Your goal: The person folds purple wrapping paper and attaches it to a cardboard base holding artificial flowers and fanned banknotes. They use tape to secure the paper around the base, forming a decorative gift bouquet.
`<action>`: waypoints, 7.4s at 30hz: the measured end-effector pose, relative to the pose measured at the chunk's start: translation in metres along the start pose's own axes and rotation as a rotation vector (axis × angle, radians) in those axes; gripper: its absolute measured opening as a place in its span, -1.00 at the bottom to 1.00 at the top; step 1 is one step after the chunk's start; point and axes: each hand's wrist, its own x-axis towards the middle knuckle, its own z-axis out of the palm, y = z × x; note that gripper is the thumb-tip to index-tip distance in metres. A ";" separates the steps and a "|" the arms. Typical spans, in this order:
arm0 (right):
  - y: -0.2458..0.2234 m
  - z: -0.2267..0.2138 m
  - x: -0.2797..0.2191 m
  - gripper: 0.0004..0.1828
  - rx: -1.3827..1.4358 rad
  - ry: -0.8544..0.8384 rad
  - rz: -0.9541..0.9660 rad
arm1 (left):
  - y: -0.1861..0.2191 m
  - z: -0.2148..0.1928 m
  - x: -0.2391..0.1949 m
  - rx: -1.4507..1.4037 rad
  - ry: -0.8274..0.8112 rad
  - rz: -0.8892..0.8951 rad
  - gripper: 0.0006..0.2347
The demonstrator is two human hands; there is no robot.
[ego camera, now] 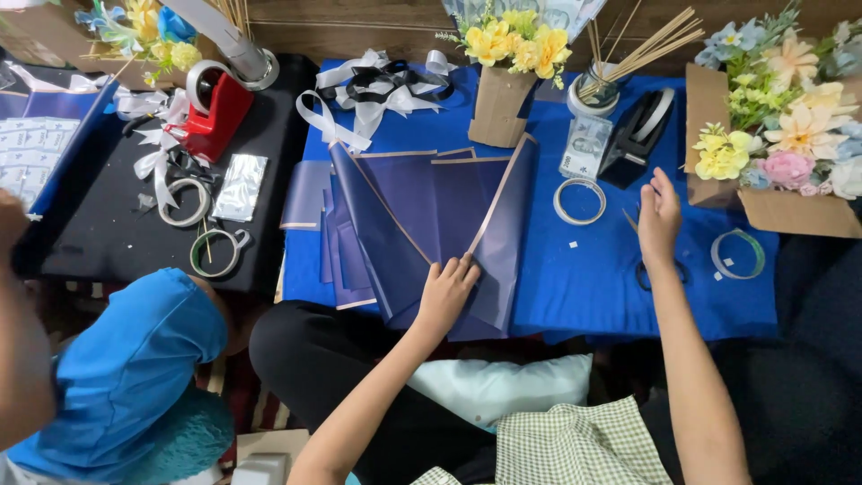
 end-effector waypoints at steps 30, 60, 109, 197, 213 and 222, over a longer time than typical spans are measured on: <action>0.106 0.040 0.131 -0.35 0.514 0.195 0.627 | 0.019 0.011 -0.005 -0.031 0.032 -0.103 -0.75; 0.117 0.063 0.052 -0.89 -0.397 0.463 -0.147 | 0.018 0.009 -0.007 -0.025 0.063 -0.105 -0.77; -0.108 0.191 -0.089 -0.14 -0.629 -1.064 0.017 | 0.038 -0.004 -0.023 0.022 0.088 -0.180 -0.70; -0.071 0.166 0.106 0.15 0.356 -0.463 0.218 | -0.071 -0.044 0.005 -1.559 0.096 -1.406 -0.36; -0.125 0.157 0.111 -0.13 0.412 -0.699 0.326 | -0.075 -0.024 0.014 -1.612 0.155 -1.364 -0.54; -0.139 0.098 -0.050 0.05 0.405 -0.702 0.501 | -0.057 -0.031 0.018 -1.603 0.212 -1.365 -0.38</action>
